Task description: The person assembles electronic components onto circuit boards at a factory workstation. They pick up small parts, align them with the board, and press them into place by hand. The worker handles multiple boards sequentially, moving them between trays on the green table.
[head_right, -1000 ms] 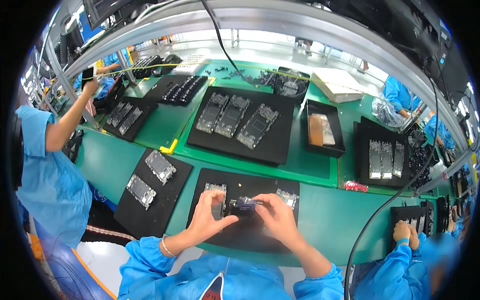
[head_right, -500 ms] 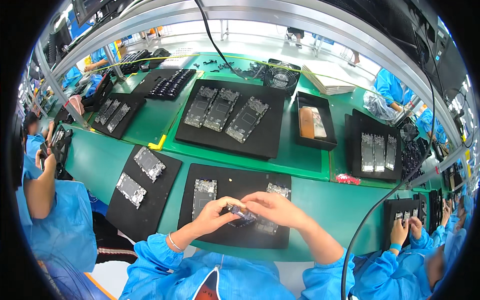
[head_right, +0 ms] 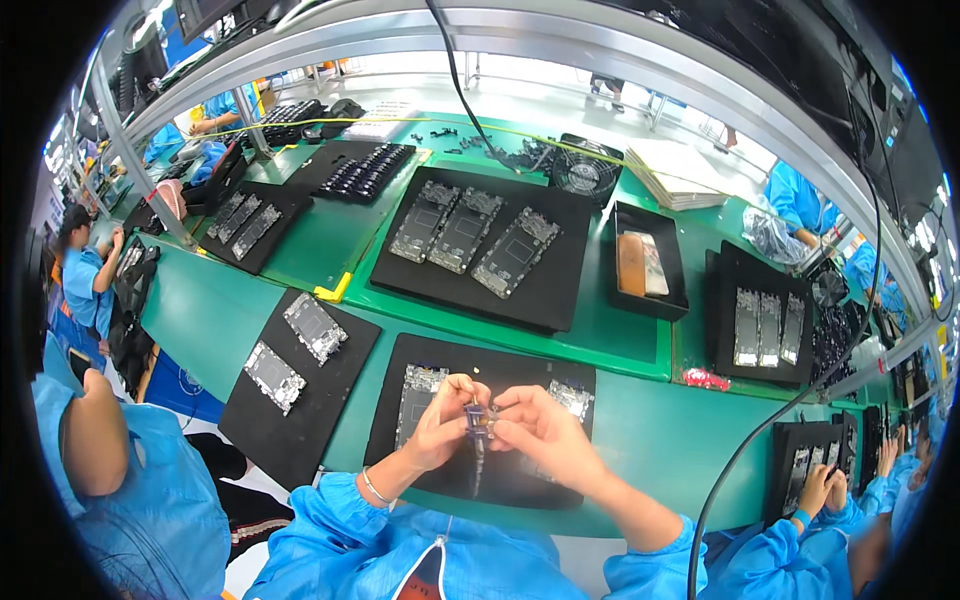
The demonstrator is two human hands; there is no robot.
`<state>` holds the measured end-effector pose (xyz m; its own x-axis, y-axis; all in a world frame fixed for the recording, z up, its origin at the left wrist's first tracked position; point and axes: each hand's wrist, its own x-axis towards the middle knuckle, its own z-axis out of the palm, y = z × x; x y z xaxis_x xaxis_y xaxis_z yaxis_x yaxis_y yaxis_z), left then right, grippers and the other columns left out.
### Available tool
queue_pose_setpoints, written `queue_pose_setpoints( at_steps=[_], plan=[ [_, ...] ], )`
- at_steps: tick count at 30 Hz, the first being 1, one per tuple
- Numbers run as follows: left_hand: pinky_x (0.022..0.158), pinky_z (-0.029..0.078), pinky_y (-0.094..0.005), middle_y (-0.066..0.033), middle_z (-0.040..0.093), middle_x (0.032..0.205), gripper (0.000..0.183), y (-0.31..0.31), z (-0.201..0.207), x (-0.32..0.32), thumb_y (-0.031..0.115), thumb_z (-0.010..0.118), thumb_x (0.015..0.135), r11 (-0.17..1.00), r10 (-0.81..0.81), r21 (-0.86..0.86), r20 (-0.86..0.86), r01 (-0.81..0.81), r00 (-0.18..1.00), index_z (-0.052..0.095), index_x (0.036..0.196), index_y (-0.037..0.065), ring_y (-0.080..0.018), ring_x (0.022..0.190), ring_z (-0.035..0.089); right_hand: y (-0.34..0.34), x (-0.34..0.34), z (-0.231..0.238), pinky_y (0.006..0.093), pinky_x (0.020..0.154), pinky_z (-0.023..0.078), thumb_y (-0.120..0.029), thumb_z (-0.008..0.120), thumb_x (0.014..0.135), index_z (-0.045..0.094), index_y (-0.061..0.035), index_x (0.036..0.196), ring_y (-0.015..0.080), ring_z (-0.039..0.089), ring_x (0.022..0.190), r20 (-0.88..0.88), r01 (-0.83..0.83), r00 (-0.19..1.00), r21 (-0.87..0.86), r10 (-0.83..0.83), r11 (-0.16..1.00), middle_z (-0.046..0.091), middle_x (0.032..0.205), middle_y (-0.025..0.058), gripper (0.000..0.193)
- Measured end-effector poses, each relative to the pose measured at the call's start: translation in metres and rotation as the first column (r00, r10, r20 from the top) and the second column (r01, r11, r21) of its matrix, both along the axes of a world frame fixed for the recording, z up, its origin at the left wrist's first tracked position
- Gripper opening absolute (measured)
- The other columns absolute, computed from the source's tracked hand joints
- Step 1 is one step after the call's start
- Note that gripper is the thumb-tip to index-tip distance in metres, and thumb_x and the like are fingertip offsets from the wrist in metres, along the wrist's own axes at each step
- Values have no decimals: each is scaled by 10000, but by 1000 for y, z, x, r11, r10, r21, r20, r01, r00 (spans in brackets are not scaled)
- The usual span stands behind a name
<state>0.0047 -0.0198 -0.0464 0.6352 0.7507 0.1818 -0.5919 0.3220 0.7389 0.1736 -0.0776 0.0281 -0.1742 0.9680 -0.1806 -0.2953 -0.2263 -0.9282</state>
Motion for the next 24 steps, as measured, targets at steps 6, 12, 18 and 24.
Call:
queue_pose_setpoints(
  at_steps=[6,12,18,24],
  plan=[
    [764,508,-312,-96,561,1009,302,-12,-15,1,284,489,890,813,-142,-513,285,276,948,494,1086,54,-177,907,584,-1,-16,2,306,701,531,-49,577,864,561,-30,1112,189,653,822,630,-101,768,291,-111,951,623,936,97,249],
    [770,530,-338,-136,631,958,334,-37,5,-11,287,444,907,607,-138,-752,219,257,966,587,1003,2,-230,859,630,-7,-17,-9,317,643,531,-3,594,825,582,-22,1080,235,643,766,768,-246,615,400,-176,883,599,905,126,256],
    [751,540,-322,-110,641,960,380,-57,-19,-25,386,481,908,430,-280,-865,146,260,949,596,987,33,-221,857,639,-30,-24,-16,342,643,523,-30,656,760,616,-44,980,254,627,780,805,-291,522,478,-281,828,608,903,92,225],
    [876,466,-305,-83,570,1092,528,-76,-21,-43,417,566,880,716,-207,-657,125,237,970,466,1218,23,-175,1010,561,-38,-33,-44,345,651,517,-10,694,699,617,-63,910,253,611,781,744,-287,543,600,-389,747,604,869,70,231]
  ],
)
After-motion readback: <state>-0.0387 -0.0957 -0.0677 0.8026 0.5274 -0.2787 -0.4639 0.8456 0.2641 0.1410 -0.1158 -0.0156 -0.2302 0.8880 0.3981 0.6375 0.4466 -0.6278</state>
